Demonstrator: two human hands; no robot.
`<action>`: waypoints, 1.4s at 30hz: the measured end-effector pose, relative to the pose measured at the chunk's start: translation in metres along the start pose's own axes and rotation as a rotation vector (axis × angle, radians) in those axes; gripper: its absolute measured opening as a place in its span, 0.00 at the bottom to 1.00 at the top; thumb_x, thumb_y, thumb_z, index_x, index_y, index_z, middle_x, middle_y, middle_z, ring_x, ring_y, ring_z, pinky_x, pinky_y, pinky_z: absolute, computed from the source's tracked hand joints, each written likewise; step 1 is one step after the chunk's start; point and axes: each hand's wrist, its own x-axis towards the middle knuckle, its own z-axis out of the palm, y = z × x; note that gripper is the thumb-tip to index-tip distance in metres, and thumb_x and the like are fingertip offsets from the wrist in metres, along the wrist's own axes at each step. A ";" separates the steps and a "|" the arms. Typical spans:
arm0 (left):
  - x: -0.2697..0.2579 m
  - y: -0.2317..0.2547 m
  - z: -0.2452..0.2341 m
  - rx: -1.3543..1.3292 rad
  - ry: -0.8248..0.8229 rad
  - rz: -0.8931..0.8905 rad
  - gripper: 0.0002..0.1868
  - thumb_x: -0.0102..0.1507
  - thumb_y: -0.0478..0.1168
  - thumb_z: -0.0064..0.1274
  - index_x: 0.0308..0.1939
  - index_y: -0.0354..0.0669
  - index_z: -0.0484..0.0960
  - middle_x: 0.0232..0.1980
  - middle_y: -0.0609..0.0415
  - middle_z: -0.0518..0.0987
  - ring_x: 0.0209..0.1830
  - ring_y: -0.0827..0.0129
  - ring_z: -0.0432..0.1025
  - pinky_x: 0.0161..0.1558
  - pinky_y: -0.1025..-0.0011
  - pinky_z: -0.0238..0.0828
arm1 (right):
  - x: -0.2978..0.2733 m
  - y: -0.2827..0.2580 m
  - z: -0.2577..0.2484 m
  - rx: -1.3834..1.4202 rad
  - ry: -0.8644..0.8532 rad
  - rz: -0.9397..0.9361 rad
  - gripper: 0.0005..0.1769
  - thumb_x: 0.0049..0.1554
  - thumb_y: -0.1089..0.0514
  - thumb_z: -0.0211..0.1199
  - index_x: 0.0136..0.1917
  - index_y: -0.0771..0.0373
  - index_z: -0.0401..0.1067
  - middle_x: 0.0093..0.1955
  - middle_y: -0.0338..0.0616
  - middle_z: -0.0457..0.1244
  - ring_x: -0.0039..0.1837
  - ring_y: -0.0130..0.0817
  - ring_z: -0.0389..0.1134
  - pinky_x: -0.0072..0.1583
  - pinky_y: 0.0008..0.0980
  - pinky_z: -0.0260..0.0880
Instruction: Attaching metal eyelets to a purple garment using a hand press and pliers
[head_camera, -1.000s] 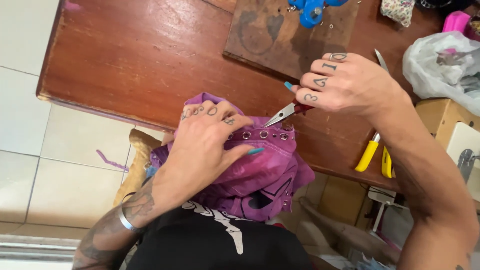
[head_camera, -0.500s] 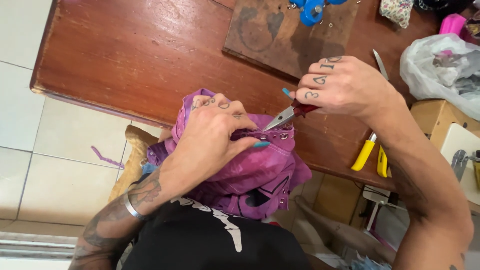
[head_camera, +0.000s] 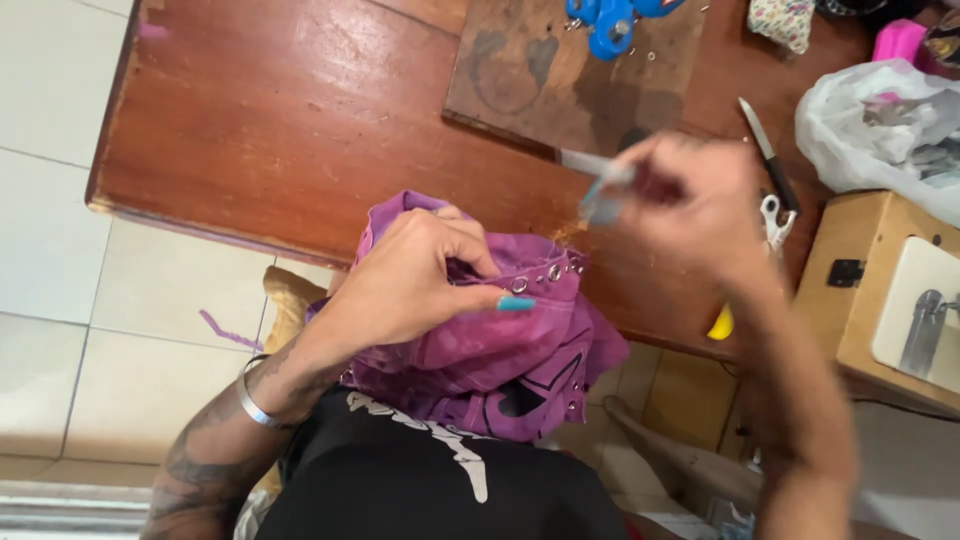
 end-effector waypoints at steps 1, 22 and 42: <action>0.001 0.001 0.000 -0.025 0.008 0.009 0.08 0.47 0.45 0.61 0.20 0.47 0.80 0.21 0.64 0.75 0.25 0.77 0.64 0.29 0.77 0.57 | 0.000 -0.027 0.003 0.327 0.045 0.228 0.07 0.44 0.65 0.64 0.38 0.58 0.71 0.34 0.36 0.65 0.34 0.19 0.63 0.35 0.17 0.63; 0.009 -0.049 0.003 -0.772 -0.090 -0.195 0.05 0.47 0.34 0.59 0.20 0.37 0.78 0.24 0.58 0.71 0.27 0.77 0.61 0.34 0.79 0.59 | -0.100 0.020 0.089 -0.315 0.477 0.459 0.16 0.57 0.51 0.54 0.36 0.65 0.60 0.45 0.46 0.59 0.40 0.43 0.62 0.44 0.34 0.64; 0.006 -0.059 0.005 -0.972 0.075 -0.260 0.05 0.47 0.34 0.58 0.24 0.38 0.78 0.27 0.58 0.73 0.29 0.79 0.64 0.35 0.83 0.59 | 0.170 0.019 0.093 -0.706 0.282 -0.197 0.06 0.55 0.55 0.46 0.41 0.56 0.62 0.38 0.38 0.56 0.42 0.36 0.60 0.39 0.31 0.62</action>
